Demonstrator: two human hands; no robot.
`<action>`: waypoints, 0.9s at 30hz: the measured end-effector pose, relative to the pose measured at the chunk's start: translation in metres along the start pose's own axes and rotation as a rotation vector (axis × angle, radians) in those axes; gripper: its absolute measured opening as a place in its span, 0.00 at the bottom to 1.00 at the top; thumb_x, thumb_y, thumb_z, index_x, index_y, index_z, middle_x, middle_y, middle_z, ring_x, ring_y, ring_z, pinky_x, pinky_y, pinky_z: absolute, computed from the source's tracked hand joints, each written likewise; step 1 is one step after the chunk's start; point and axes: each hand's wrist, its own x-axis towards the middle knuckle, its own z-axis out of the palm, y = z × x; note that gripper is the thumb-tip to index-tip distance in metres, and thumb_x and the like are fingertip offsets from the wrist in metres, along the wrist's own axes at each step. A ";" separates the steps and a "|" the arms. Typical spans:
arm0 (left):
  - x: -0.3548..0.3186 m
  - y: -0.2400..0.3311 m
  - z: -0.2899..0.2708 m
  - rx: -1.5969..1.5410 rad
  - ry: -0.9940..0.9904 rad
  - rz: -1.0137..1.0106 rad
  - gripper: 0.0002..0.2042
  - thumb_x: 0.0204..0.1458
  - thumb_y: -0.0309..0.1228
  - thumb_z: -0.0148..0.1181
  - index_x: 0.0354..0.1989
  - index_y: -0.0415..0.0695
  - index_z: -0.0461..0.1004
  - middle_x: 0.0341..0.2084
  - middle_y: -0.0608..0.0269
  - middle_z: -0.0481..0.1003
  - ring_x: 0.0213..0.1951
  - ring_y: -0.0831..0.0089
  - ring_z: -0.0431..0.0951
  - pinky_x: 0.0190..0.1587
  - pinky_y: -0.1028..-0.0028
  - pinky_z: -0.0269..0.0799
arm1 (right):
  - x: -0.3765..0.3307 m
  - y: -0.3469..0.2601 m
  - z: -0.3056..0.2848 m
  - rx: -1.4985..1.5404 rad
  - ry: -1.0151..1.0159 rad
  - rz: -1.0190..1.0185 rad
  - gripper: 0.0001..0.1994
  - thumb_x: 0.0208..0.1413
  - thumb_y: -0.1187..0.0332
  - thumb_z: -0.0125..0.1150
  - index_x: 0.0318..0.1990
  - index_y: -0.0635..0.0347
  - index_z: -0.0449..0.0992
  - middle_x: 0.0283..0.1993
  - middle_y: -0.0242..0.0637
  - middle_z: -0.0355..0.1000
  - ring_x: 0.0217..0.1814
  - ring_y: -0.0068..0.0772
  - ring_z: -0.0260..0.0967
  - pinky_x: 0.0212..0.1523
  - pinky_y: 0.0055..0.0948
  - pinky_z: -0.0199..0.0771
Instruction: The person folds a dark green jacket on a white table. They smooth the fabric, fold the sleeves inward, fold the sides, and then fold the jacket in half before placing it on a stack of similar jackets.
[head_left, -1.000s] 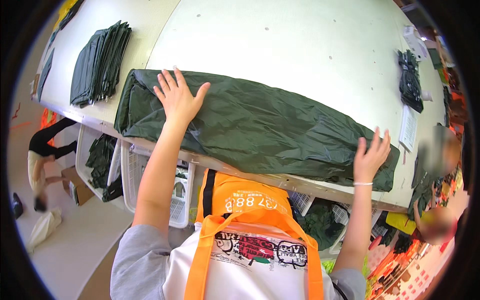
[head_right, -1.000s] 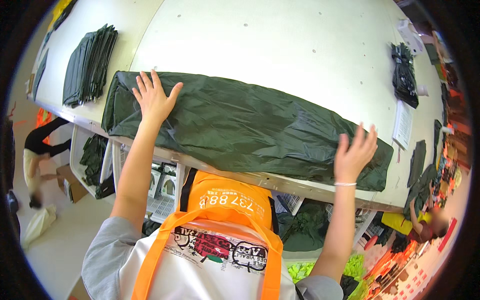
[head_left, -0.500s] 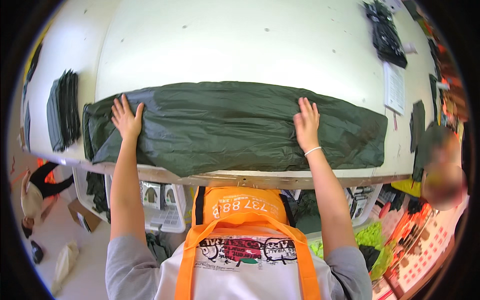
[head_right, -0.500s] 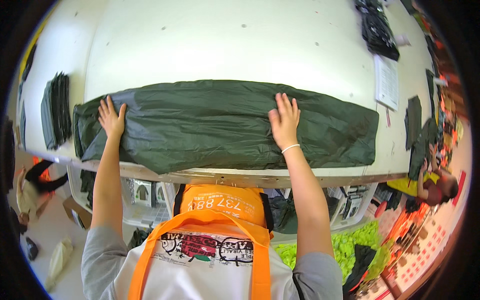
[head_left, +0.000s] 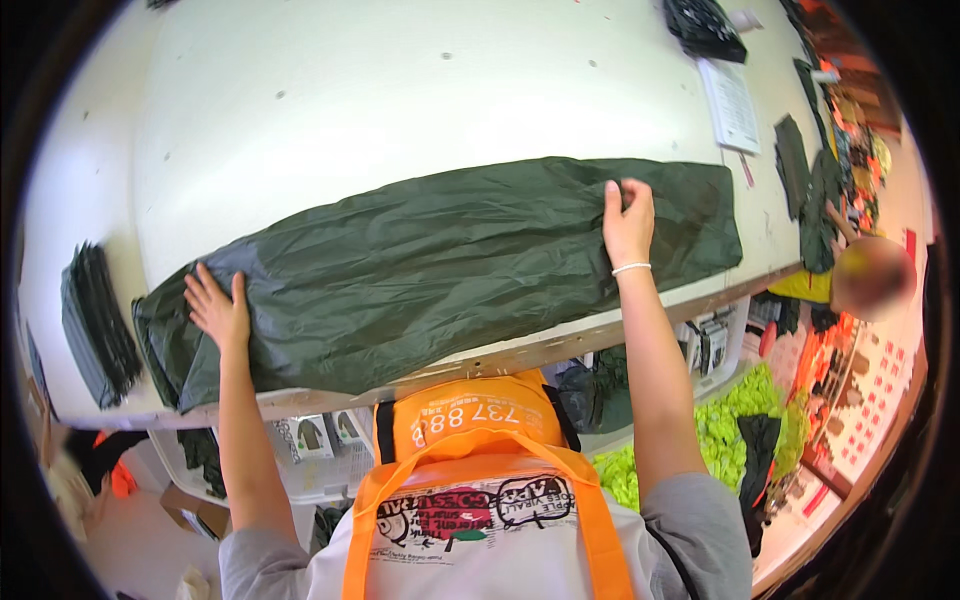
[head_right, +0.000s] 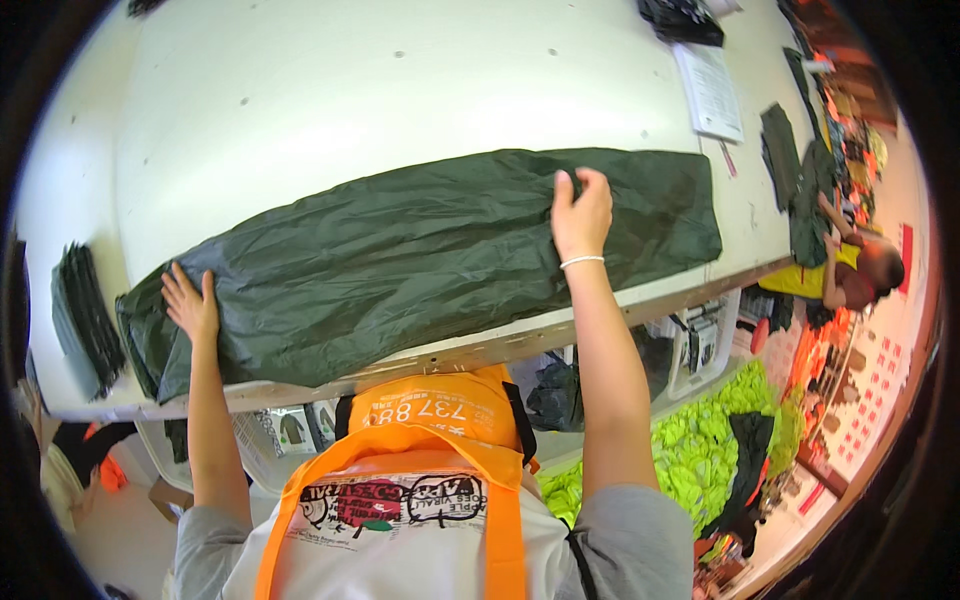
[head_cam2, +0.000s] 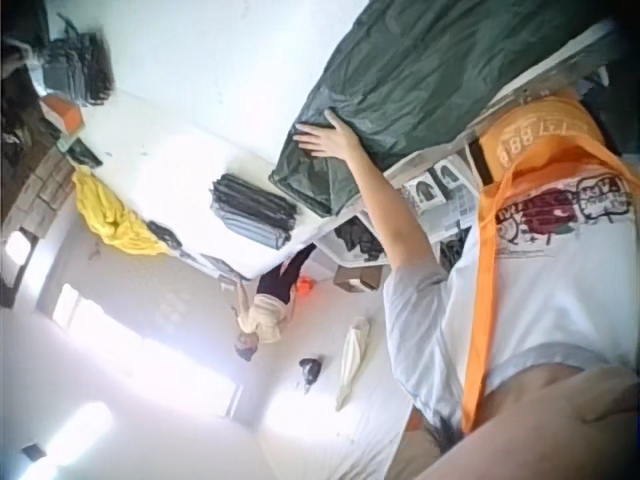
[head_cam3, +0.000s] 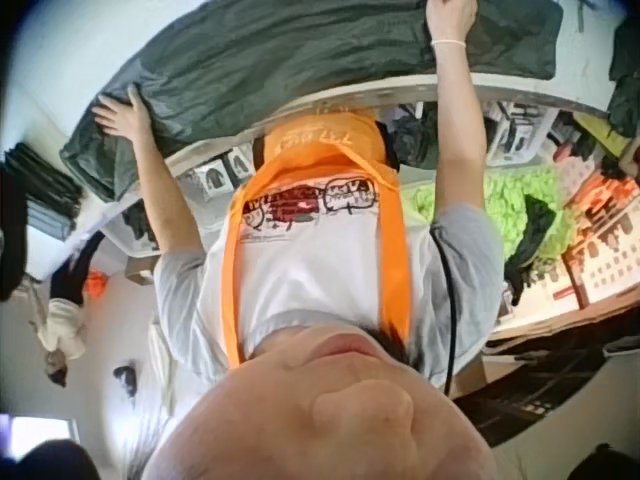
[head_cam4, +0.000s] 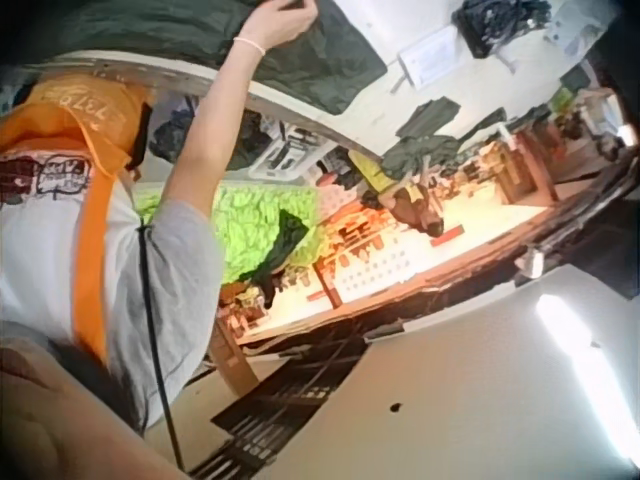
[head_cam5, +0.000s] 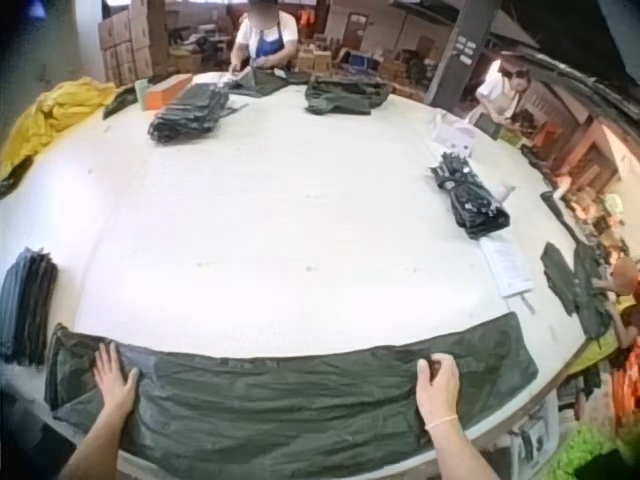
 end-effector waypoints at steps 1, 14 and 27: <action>-0.002 -0.012 0.004 -0.017 -0.013 0.002 0.38 0.53 0.60 0.44 0.69 0.55 0.45 0.68 0.51 0.44 0.67 0.48 0.43 0.63 0.44 0.41 | -0.004 -0.030 -0.011 -0.002 0.024 -0.202 0.14 0.53 0.63 0.58 0.41 0.64 0.72 0.45 0.49 0.70 0.49 0.52 0.66 0.50 0.43 0.65; 0.055 0.055 -0.037 0.225 0.060 0.090 0.37 0.54 0.60 0.43 0.68 0.51 0.48 0.66 0.50 0.49 0.67 0.49 0.47 0.63 0.44 0.42 | -0.025 0.013 0.019 0.442 -0.314 -0.205 0.19 0.56 0.62 0.55 0.54 0.55 0.69 0.60 0.44 0.62 0.64 0.45 0.56 0.64 0.42 0.51; -0.138 0.356 -0.070 -0.294 -0.064 0.291 0.35 0.51 0.55 0.51 0.66 0.55 0.54 0.68 0.56 0.46 0.68 0.54 0.42 0.65 0.46 0.34 | -0.030 0.240 -0.081 0.943 0.024 1.045 0.30 0.46 0.55 0.70 0.48 0.72 0.68 0.48 0.46 0.70 0.44 0.37 0.68 0.46 0.38 0.70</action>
